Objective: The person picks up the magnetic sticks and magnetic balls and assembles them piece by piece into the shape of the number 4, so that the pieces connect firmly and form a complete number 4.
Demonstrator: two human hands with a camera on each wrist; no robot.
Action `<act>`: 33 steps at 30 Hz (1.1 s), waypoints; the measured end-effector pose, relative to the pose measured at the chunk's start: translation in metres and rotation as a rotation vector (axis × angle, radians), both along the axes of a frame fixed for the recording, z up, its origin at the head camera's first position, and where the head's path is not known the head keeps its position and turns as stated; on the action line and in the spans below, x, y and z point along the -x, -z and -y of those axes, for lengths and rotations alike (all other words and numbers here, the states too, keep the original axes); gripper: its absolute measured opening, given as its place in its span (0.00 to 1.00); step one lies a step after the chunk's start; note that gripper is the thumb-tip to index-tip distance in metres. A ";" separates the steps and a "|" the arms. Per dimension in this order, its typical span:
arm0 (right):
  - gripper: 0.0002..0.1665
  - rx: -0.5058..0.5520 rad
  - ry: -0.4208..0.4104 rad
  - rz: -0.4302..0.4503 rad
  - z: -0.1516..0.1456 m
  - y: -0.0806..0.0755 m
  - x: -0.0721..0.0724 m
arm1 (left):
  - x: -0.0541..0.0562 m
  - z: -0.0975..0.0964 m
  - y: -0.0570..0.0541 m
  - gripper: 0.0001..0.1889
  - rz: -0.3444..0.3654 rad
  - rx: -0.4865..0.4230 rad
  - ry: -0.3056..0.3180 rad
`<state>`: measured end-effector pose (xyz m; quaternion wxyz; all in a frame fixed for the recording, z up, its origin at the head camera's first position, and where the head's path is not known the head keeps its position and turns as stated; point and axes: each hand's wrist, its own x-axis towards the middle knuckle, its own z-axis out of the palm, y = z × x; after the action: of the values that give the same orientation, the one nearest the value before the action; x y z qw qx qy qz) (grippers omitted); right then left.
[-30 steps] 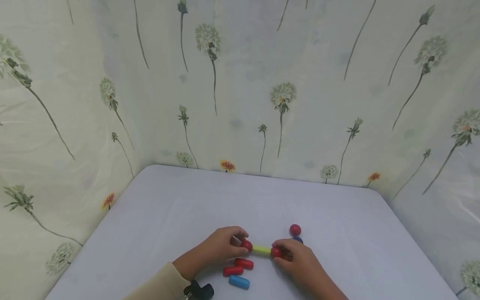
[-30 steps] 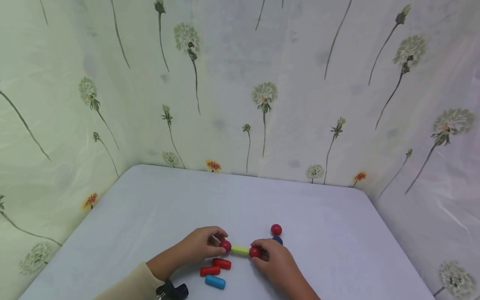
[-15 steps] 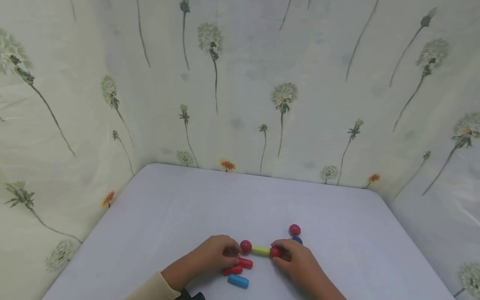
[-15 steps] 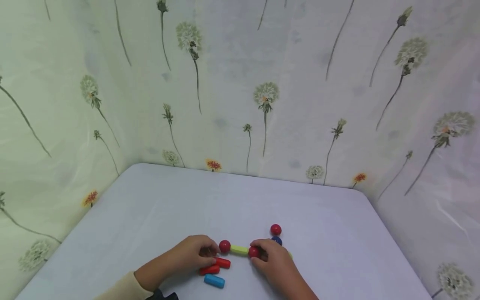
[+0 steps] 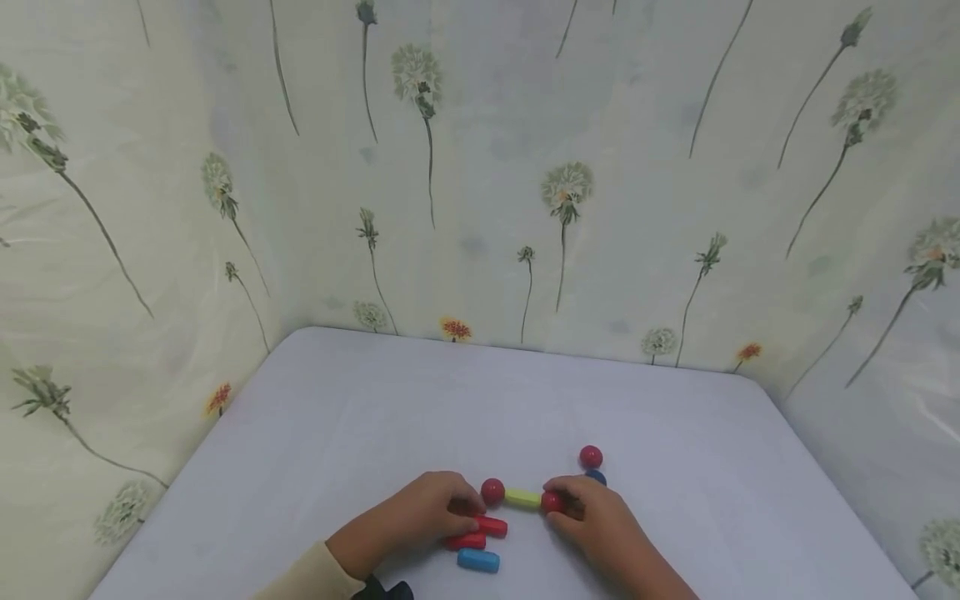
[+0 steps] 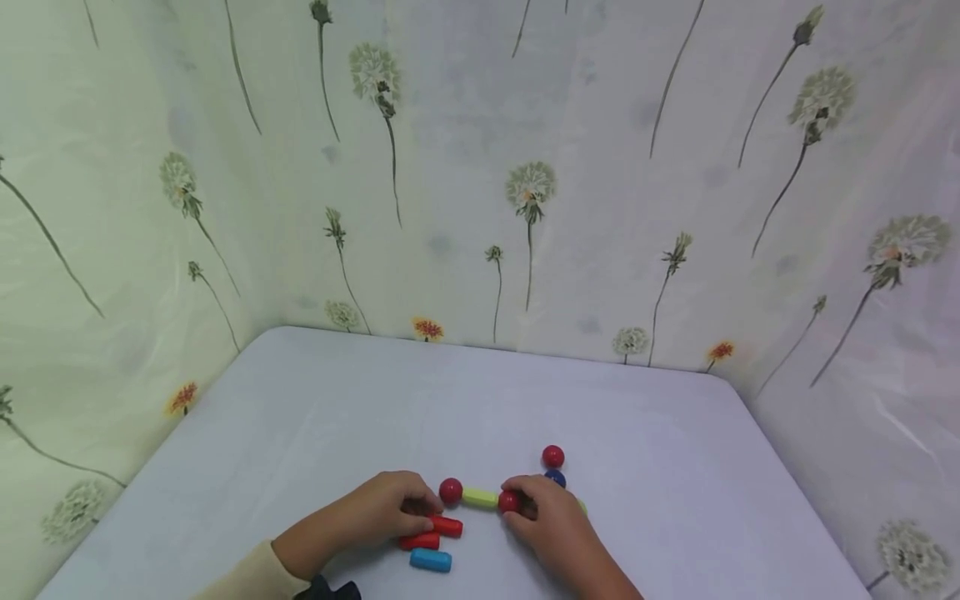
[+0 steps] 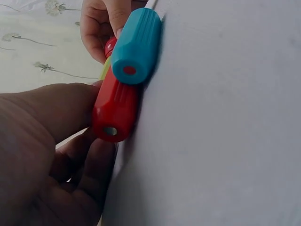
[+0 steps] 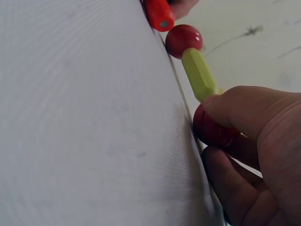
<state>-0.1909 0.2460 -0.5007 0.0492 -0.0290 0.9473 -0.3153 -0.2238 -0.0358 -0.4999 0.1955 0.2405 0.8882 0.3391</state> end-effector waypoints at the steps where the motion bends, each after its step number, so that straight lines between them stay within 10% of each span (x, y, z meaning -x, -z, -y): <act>1: 0.24 0.001 -0.001 0.000 0.000 0.000 0.000 | 0.000 0.000 0.000 0.08 -0.004 -0.002 0.007; 20: 0.23 0.004 0.000 -0.005 -0.002 -0.001 0.000 | 0.015 0.024 -0.001 0.07 0.067 -0.145 -0.088; 33: 0.23 0.002 0.004 -0.009 0.000 -0.005 -0.003 | 0.035 0.037 0.004 0.13 0.258 -0.438 -0.396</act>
<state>-0.1879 0.2459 -0.4960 0.0441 -0.0286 0.9472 -0.3163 -0.2590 -0.0730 -0.5042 0.1802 0.0546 0.7915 0.5814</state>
